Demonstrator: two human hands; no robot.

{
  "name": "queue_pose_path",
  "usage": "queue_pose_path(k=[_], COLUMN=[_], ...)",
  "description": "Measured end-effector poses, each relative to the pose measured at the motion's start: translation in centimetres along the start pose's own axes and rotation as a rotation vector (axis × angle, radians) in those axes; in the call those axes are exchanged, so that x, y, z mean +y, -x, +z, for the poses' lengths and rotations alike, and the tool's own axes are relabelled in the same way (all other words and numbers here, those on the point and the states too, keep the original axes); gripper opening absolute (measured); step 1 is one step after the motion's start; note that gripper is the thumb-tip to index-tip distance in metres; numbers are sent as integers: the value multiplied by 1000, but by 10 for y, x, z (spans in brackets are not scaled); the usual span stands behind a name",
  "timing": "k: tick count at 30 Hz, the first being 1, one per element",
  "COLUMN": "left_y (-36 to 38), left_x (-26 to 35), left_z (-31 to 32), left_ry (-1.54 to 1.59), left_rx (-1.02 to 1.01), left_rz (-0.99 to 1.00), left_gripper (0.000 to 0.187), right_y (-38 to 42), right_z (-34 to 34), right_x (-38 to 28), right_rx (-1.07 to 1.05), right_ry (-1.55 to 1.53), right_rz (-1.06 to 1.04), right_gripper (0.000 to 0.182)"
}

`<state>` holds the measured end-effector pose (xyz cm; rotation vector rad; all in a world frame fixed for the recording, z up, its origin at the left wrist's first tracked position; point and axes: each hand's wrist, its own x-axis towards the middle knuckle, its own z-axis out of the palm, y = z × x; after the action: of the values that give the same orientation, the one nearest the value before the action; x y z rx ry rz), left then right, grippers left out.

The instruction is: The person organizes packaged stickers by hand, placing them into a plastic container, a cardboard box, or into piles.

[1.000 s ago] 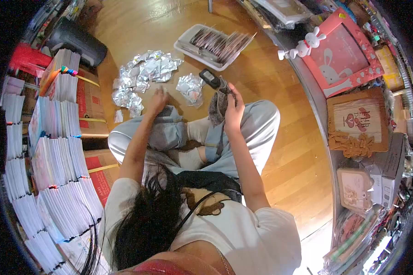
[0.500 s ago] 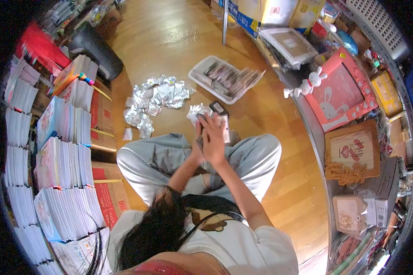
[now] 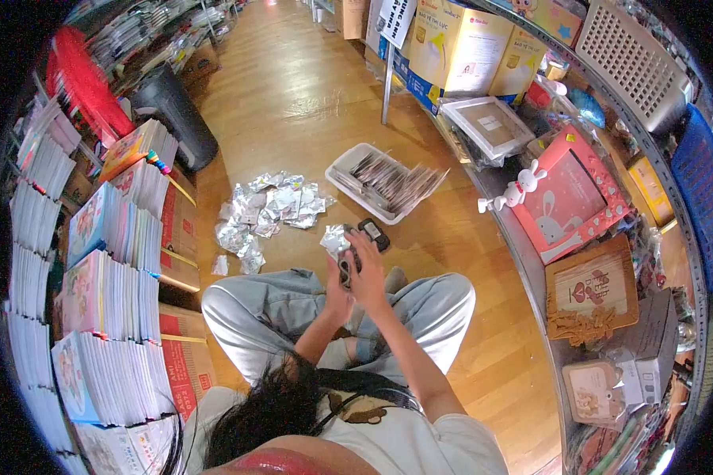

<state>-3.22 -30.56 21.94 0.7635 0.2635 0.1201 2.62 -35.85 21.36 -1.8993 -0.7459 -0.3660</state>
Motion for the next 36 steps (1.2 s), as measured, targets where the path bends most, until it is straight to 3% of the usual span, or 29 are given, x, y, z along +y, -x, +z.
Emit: queue_pose_path(k=[3,7,10,11,15,17,18,19,21,24,26,32,33,35,36], left_y=[12,5,-15,-15,0,6,9,11,10,-7,-7,10,16,13,12], left_x=[-18,-11,-6,-7,-12,-20,-18,-17,-12,-4,7,-7,-8,-11,0], left_z=[2,-3,-34,-34,-15,-12,-13,-13,-12,-19,-20,-14,-10,-26,-19], left_ry=[-120,-24,266,208,-89,-131,-155,-160,-170,-280,-262,-144,-74,-221,-255], left_rx=[29,60,-29,-3,97,138,10,32,74,43,12,68,73,57,43], left_rz=[22,-26,-61,-31,50,43,-4,17,66,294,203,64,24,2,61], left_gripper=[74,73,72,72,74,73,71,70,67,66,66,68,68,67,66], right_y=[-24,1,25,27,5,-5,-12,-15,-3,27,39,-14,-23,-32,-31], right_z=[-9,4,6,6,5,14,12,12,15,17,14,3,2,4,7], right_x=[28,27,-8,-15,5,31,34,34,25,3,-20,-4,-2,1,7], right_rx=[-176,2,-27,-34,15,58,42,25,120,137,73,64,92,144,251], right_ry=[-210,-59,-77,-60,-63,-81,-122,-164,-117,-47,-153,60,-33,-222,-293], right_rz=[550,228,99,55,52,244,361,474,326,129,105,-120,-1,247,268], right_gripper=[26,31,36,36,38,26,23,20,19,20,19,17,16,14,13])
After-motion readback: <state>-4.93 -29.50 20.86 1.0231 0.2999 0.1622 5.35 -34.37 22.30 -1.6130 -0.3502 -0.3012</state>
